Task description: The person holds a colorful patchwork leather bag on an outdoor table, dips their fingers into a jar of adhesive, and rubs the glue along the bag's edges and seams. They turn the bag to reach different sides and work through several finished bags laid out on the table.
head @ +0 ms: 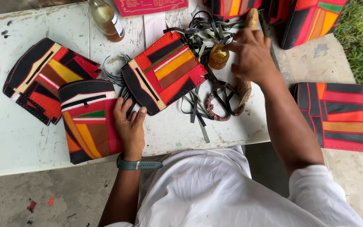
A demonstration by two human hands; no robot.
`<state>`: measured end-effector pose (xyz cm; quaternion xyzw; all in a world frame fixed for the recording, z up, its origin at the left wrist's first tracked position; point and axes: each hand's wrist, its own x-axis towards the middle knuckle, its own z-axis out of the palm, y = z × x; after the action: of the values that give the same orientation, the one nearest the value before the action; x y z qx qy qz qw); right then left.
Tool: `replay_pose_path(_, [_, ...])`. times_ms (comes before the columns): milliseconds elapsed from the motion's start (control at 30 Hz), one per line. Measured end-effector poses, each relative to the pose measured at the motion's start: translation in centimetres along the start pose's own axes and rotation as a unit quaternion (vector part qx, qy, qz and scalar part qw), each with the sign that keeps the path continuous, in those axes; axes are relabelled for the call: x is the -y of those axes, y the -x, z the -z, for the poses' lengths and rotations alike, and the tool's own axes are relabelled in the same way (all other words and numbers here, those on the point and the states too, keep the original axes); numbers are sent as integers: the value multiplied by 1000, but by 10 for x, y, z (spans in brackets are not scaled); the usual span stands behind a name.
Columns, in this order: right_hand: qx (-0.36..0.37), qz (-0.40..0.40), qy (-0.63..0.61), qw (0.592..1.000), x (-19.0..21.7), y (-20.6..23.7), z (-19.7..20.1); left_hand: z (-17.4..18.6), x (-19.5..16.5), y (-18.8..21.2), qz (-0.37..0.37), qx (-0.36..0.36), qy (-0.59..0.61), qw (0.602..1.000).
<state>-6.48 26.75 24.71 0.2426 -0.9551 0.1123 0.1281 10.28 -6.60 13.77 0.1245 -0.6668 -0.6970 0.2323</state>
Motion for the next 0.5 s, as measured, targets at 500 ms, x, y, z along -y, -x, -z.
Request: replay_pose_path(500, [106, -2, -28, 994, -14, -33, -17, -7, -2, -35, 174, 81, 316, 929])
